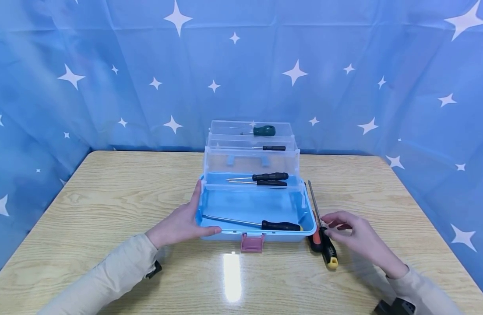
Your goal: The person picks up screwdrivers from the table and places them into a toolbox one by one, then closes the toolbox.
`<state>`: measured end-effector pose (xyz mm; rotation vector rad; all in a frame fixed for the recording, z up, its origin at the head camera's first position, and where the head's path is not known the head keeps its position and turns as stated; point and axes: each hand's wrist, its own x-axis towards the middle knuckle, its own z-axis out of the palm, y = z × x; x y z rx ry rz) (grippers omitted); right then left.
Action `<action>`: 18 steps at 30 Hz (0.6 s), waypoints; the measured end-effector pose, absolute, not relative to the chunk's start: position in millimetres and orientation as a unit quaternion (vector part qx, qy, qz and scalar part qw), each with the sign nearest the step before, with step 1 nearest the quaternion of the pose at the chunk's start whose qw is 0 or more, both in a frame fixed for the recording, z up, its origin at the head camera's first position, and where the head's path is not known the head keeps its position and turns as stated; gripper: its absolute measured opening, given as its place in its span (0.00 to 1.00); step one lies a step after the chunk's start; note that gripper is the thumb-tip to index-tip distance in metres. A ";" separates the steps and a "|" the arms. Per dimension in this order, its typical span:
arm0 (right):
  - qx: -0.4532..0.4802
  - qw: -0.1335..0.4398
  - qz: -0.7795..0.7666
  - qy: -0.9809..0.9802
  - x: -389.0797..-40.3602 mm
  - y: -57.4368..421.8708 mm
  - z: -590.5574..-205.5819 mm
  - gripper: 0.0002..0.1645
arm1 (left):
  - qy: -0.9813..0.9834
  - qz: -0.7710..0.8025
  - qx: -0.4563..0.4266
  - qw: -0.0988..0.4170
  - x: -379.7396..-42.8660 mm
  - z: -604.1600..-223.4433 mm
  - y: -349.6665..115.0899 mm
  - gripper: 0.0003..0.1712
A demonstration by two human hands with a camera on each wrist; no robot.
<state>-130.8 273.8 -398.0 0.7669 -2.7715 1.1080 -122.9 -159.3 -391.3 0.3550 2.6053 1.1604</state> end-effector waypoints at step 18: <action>0.206 -0.038 0.357 -0.910 -114.1 273.0 -407.1 0.32 | 0.897 0.400 0.129 0.135 -122.2 -390.1 -160.0 0.72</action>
